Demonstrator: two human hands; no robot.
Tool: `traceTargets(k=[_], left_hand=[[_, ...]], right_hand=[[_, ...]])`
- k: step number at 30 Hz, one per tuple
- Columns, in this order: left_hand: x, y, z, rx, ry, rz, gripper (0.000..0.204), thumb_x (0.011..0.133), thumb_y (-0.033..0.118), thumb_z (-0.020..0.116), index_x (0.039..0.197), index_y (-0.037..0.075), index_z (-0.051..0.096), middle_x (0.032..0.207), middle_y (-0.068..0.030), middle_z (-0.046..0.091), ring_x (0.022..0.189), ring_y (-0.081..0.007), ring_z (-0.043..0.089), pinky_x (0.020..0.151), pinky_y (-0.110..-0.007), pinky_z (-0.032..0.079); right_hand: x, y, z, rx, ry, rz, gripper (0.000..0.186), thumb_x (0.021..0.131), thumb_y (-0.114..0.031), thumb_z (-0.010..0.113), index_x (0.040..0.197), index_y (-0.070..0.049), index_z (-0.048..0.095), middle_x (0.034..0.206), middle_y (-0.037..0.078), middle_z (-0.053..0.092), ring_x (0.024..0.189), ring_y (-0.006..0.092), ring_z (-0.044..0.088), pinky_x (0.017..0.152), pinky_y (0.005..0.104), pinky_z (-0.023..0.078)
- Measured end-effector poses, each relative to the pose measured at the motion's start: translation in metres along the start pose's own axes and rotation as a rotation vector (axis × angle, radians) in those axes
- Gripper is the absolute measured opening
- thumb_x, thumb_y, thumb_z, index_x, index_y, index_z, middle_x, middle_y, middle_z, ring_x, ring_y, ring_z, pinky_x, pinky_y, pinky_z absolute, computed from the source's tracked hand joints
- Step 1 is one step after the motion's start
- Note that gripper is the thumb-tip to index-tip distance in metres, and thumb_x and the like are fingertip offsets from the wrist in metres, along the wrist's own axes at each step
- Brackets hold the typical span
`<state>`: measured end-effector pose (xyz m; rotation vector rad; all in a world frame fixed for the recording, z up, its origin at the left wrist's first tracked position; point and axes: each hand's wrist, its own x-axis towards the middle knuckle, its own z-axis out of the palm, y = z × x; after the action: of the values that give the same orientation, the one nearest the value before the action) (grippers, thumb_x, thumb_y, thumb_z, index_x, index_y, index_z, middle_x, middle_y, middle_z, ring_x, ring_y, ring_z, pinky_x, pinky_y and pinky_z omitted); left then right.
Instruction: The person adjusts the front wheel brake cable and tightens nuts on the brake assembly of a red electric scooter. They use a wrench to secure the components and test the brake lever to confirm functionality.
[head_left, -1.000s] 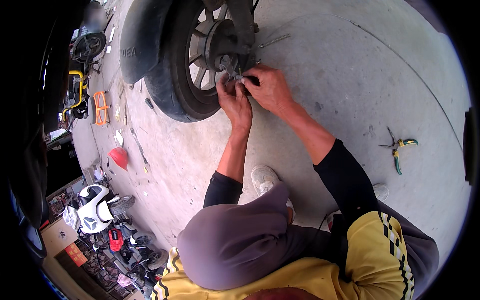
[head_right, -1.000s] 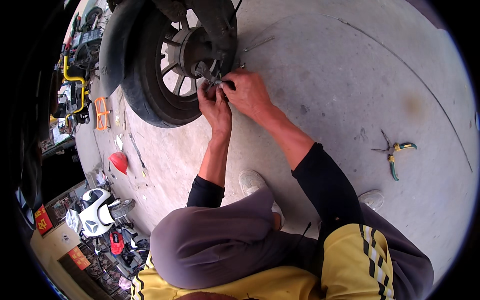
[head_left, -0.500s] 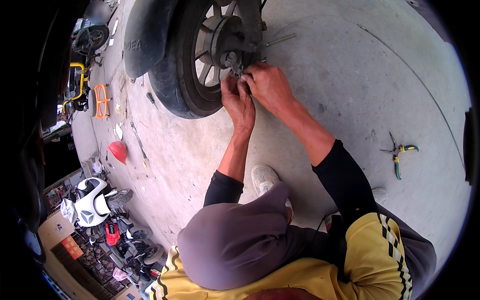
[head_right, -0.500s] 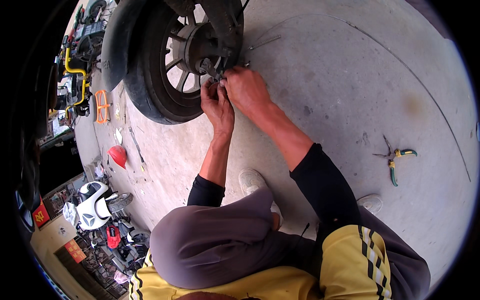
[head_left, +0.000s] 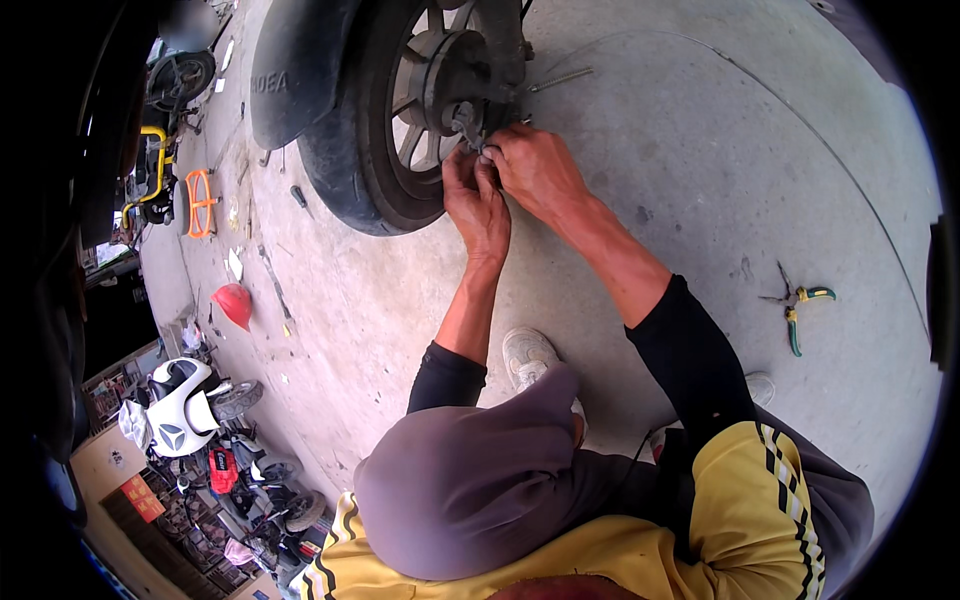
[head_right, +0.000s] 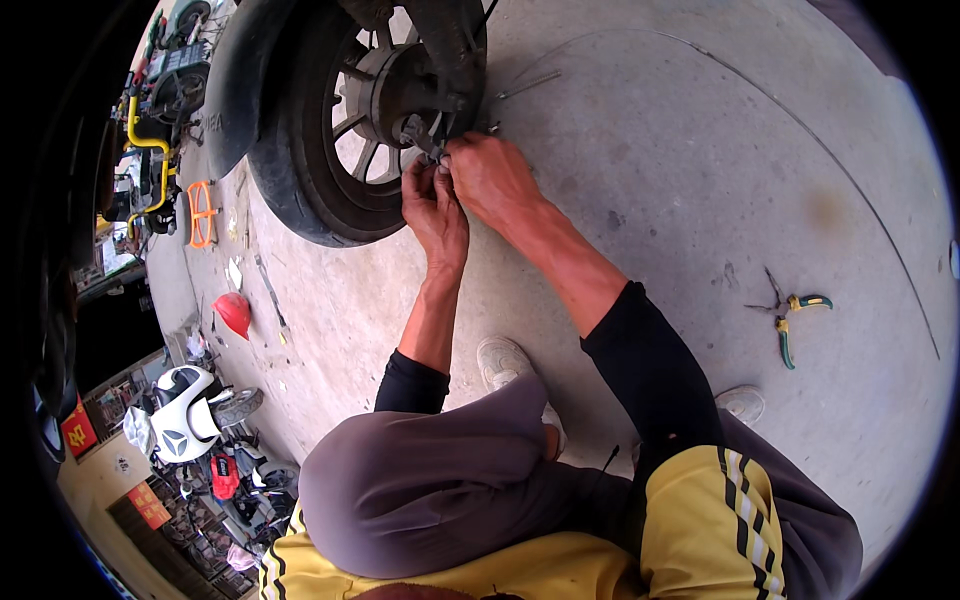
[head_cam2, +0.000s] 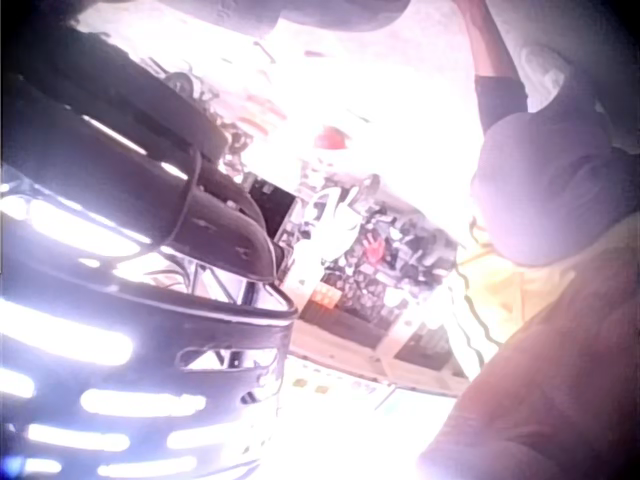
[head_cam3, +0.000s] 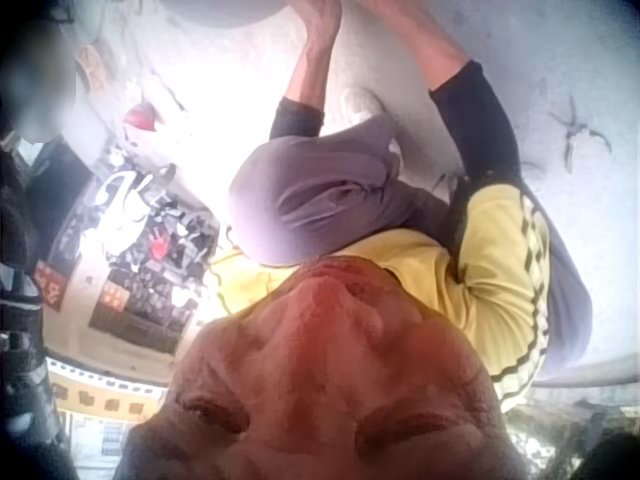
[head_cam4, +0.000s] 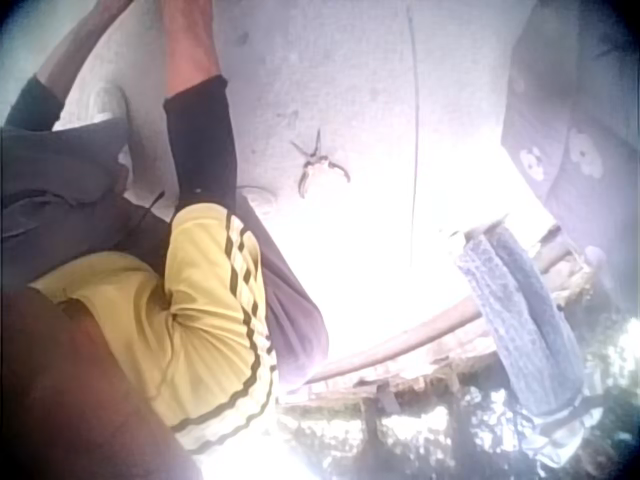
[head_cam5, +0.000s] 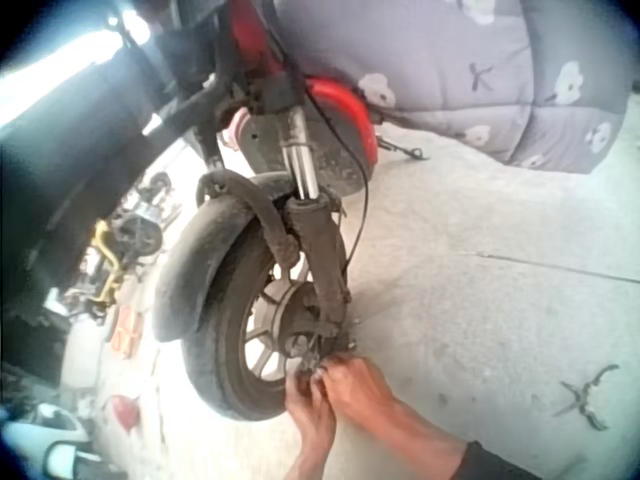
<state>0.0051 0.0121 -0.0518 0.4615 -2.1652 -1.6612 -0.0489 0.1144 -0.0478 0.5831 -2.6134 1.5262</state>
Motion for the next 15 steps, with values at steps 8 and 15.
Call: traceTargets(k=[8, 15], left_hand=[[0.001, 0.002, -0.001, 0.016, -0.011, -0.031, 0.035, 0.107, 0.012, 0.059, 0.135, -0.007, 0.05, 0.103, -0.0064, 0.068, 0.091, -0.0087, 0.06, 0.083, -0.024, 0.051], [0.0, -0.013, -0.005, -0.013, -0.041, -0.072, 0.03, 0.108, 0.015, 0.057, 0.127, -0.007, 0.051, 0.1, -0.0116, 0.071, 0.075, -0.0138, 0.066, 0.066, -0.029, 0.057]], right_hand=[[0.001, -0.008, 0.0, -0.137, -0.055, 0.032, 0.013, 0.085, -0.011, 0.068, 0.091, 0.0, 0.071, 0.094, 0.019, 0.071, 0.086, 0.039, 0.072, 0.076, 0.0477, 0.059], [-0.007, 0.027, -0.014, 0.145, 0.091, 0.196, 0.016, 0.089, -0.01, 0.069, 0.101, 0.001, 0.074, 0.097, 0.024, 0.071, 0.09, 0.041, 0.071, 0.077, 0.0494, 0.055]])
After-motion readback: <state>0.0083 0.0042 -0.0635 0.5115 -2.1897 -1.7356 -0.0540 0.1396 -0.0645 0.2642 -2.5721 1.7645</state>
